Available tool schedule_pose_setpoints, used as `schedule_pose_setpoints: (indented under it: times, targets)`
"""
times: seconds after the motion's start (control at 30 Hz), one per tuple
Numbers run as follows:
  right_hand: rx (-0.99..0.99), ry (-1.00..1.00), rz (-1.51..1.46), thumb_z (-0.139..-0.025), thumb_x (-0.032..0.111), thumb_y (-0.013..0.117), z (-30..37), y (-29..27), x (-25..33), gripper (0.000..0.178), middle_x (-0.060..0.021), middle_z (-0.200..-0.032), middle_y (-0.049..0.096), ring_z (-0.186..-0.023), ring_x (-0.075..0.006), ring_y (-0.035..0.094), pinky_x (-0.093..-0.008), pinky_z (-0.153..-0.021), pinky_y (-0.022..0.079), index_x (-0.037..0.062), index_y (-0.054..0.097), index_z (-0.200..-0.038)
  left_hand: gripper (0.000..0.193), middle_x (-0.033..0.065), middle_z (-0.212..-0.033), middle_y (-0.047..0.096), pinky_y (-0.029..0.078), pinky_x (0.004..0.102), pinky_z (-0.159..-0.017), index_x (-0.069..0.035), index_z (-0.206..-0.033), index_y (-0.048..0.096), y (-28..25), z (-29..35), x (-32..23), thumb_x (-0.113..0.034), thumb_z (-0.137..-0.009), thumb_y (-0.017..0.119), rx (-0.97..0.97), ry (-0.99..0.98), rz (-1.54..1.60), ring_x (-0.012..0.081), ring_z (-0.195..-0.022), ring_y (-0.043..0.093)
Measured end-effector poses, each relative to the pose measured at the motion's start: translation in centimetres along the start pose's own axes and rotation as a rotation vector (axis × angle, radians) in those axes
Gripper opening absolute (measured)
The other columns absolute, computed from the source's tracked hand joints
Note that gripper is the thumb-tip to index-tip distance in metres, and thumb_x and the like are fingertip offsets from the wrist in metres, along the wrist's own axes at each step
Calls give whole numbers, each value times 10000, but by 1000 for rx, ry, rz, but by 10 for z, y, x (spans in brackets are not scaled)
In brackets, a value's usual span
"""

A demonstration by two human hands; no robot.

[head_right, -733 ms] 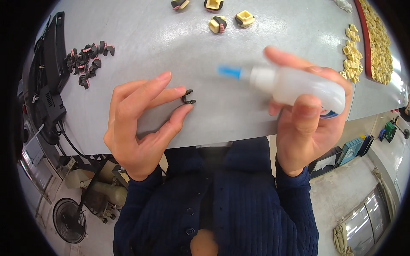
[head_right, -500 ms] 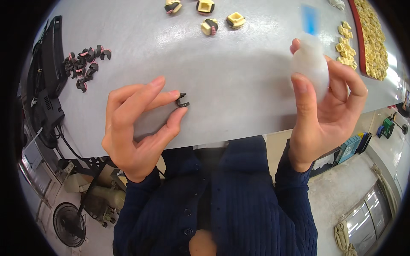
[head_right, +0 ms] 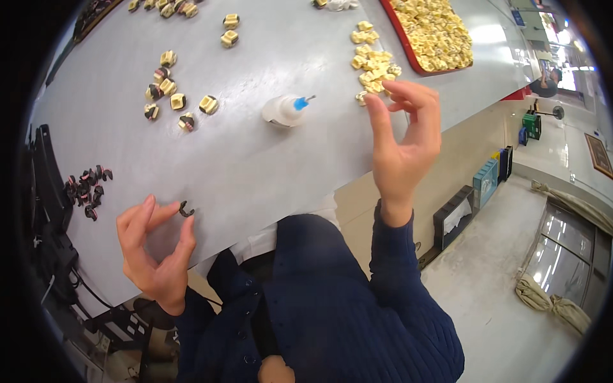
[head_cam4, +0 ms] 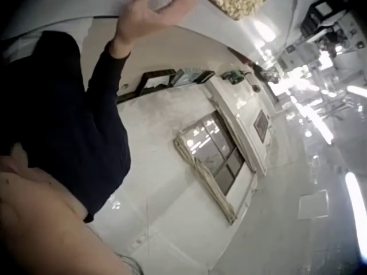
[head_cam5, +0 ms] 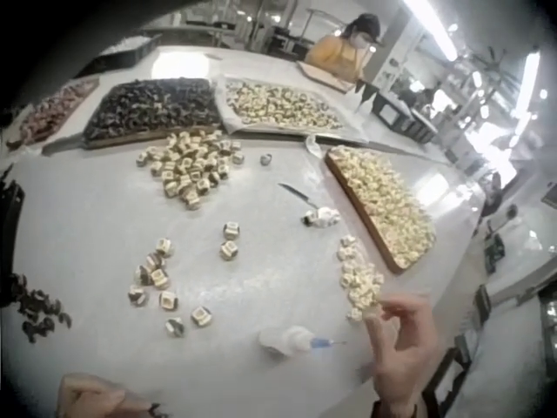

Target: Applying glue to small black plastic components and attaching them to gold-colored plastic parts on a workbench.

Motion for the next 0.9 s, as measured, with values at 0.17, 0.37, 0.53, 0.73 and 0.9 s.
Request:
schedule_pose_setpoints:
  times: [0.17,0.37,0.53,0.73,0.9]
  targets:
    - [82,27,207,-744,48,821,-1,-5,-9,233,-43,-886,622,-718,-129,521,-255,-644,444,35,681,-930,661,147,-996,638,557,321,-664,-2,-1183,600,2,3,-2,154,-578,814,6,39,-38,249,-828,645]
    - [141,-9,199,-752,24,805,4,-3,3,224,-55,-891,638,-719,-143,568,-260,-653,469,30,680,-937,637,122,-939,664,543,315,-675,-11,-1167,621,-4,3,-4,143,-579,812,-16,31,-35,249,-835,634]
    - [157,39,88,-771,-56,759,10,-1,9,228,-79,-936,642,-780,-144,611,-260,-714,503,-8,662,-971,600,91,-936,710,510,320,-676,-17,-1135,632,-5,2,-4,111,-580,820,-29,76,-58,254,-831,611]
    - [507,219,-697,-790,-176,663,42,16,59,268,-188,-1034,606,-925,-208,628,-304,-810,541,-76,615,-1034,629,99,-825,718,492,375,-784,-11,-1174,579,-10,1,-3,62,-605,838,-9,140,6,257,-835,563]
    - [785,704,-1100,-817,-160,663,53,55,92,223,-179,-1036,617,-929,-198,651,-292,-835,552,-86,624,-1024,659,87,-830,730,454,364,-692,-31,-1191,534,-11,3,3,-13,-628,875,-20,217,64,231,-798,533]
Point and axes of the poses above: each hand's wrist, its own z-axis away from the middle knuckle, its own y-axis out of the palm, x = y × z, the point moved 3 cm from there along -z, towards the middle knuckle
